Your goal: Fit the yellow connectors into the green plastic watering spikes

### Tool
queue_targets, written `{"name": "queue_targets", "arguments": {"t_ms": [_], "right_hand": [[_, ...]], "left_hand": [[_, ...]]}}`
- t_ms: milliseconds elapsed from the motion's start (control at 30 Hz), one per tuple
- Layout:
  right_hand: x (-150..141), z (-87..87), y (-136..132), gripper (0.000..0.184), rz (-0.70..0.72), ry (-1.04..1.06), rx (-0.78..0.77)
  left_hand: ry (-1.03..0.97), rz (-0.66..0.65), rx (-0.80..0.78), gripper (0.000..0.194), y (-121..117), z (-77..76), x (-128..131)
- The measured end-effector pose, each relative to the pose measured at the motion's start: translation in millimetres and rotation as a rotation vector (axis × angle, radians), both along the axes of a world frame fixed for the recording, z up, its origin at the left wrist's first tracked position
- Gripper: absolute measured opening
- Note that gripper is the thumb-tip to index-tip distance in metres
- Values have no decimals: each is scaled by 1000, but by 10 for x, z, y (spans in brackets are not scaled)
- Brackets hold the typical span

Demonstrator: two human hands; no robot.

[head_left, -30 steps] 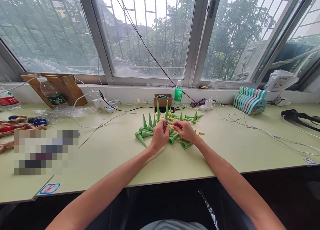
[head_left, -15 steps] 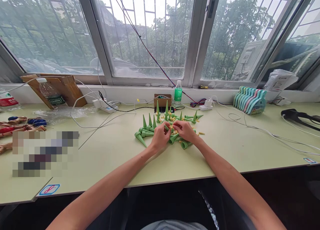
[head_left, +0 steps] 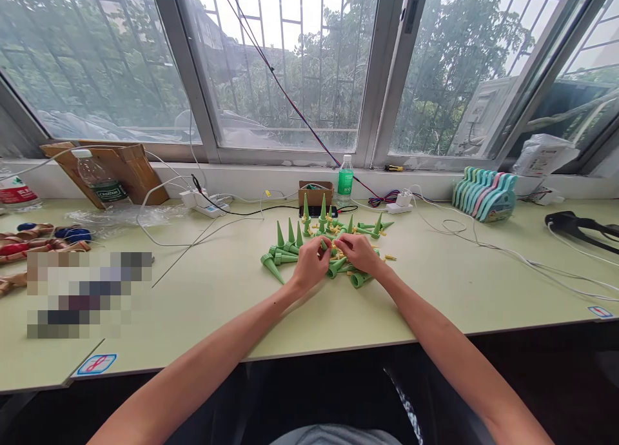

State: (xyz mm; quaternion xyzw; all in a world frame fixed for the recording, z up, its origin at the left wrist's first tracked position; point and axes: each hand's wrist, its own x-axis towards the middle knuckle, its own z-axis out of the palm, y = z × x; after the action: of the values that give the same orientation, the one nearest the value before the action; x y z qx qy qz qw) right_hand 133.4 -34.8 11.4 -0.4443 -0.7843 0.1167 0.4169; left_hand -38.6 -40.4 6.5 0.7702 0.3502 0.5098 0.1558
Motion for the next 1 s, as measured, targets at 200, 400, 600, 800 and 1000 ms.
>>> {"name": "queue_targets", "arguments": {"t_ms": [200,400,600,800,1000], "right_hand": [[-10,15,-38,31,16,26,-5],[-29,44,-69,22,90,86,-3],[-15,20,-41,25,81,64,0],[-5,1,-21,45,-26,12,13],[-14,44,-69,29,16,60,0]], "left_hand": [[-28,6,-18,6,-12,13,12],[-60,29,-17,5,0,-1,10],[-66,14,-17,3,-4,0,10],[-68,-6,-18,4,-10,0,17],[-75,11,-24,4,-17,9,14]]}}
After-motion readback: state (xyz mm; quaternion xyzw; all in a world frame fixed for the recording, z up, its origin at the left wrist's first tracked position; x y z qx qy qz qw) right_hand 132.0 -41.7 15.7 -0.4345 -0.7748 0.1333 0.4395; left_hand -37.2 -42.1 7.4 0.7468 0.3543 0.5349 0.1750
